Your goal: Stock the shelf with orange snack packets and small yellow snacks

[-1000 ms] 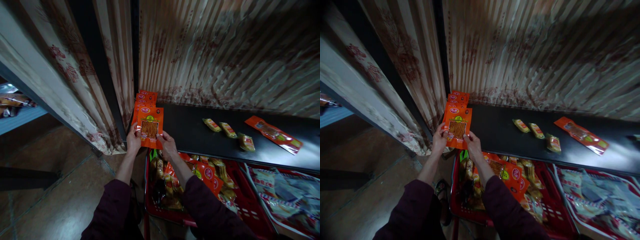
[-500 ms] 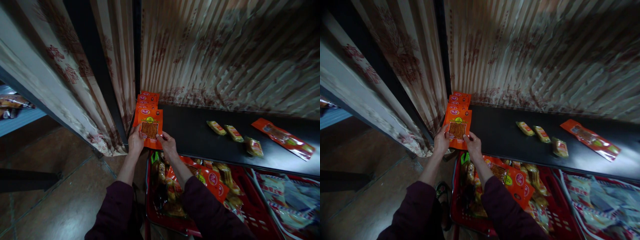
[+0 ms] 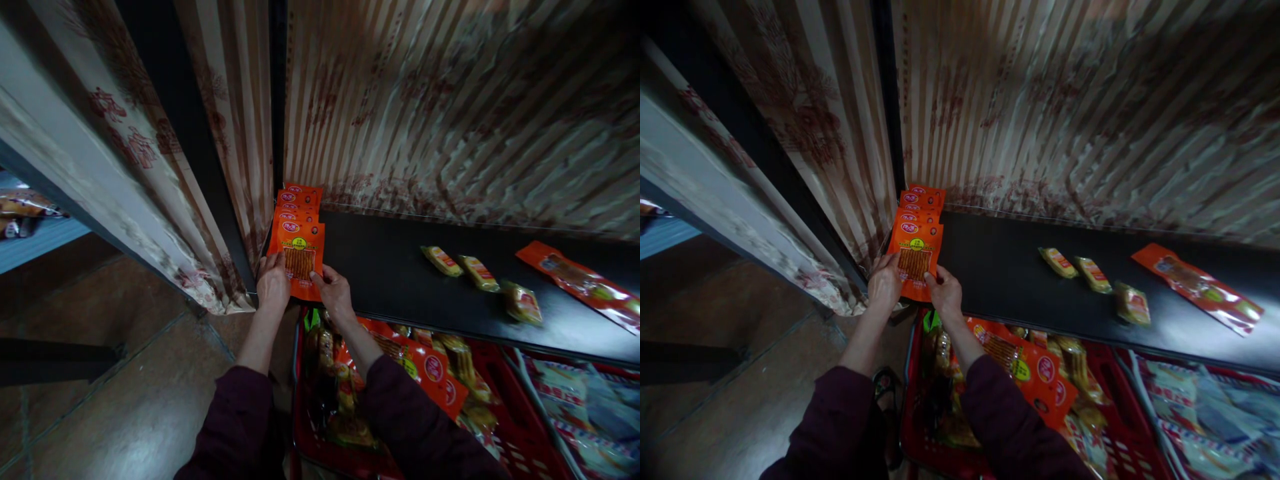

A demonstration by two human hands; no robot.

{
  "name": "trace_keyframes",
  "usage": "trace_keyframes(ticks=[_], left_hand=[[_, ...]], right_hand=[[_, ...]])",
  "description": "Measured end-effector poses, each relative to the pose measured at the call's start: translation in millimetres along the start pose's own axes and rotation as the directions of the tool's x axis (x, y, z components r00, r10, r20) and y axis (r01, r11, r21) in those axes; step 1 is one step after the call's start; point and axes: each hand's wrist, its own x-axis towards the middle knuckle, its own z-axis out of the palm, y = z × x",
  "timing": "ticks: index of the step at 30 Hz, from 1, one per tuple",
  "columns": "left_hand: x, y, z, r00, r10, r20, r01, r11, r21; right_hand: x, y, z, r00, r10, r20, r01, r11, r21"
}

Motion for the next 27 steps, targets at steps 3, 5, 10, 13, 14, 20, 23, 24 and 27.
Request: trace_keyframes(ticks=[3, 5, 10, 13, 14, 20, 23, 24, 27], left_hand=[[0.8, 1.0, 1.8, 1.000, -0.021, -0.006, 0.021, 0.999, 0.046], [1.0, 3.0, 1.5, 0.999, -0.043, 0.001, 0.043, 0.997, 0.070], [1.0, 8.4, -1.0, 0.996, -0.087, 0.017, 0.085, 0.990, 0.109], [1.0, 10.0, -0.8, 0.994, -0.109, 0.016, 0.107, 0.988, 0.111], [1.0, 10.4, -0.6, 0.993, -0.116, 0.014, 0.114, 0.987, 0.115], [0.5, 13.5, 1.3, 0.987, -0.162, 0.009, 0.159, 0.976, 0.149], [0.3, 12.9, 3.5, 0.983, -0.182, 0.000, 0.180, 0.972, 0.148], [0.3, 12.1, 4.5, 0.984, -0.180, 0.002, 0.177, 0.974, 0.143], [0.4, 9.1, 7.4, 0.987, -0.162, -0.002, 0.160, 0.979, 0.130]], right_hand=[[0.5, 0.5, 0.7, 0.999, -0.012, -0.030, 0.010, 0.997, -0.080], [0.0, -1.4, 1.2, 0.999, -0.011, -0.039, 0.007, 0.993, -0.117], [-1.7, -8.5, 1.5, 1.000, 0.020, -0.021, -0.024, 0.976, -0.218], [-2.0, -11.3, 1.3, 0.999, 0.027, -0.018, -0.031, 0.965, -0.261], [-2.0, -12.0, 1.2, 0.999, 0.029, -0.016, -0.033, 0.960, -0.279], [-1.5, -17.2, 1.0, 1.000, 0.022, -0.006, -0.023, 0.903, -0.430], [-2.2, -21.3, 0.8, 0.999, 0.042, 0.011, -0.032, 0.876, -0.482], [-2.6, -22.6, 0.8, 0.999, 0.052, 0.008, -0.041, 0.864, -0.502], [-4.1, -25.6, 0.9, 0.999, 0.054, -0.008, -0.049, 0.832, -0.553]])
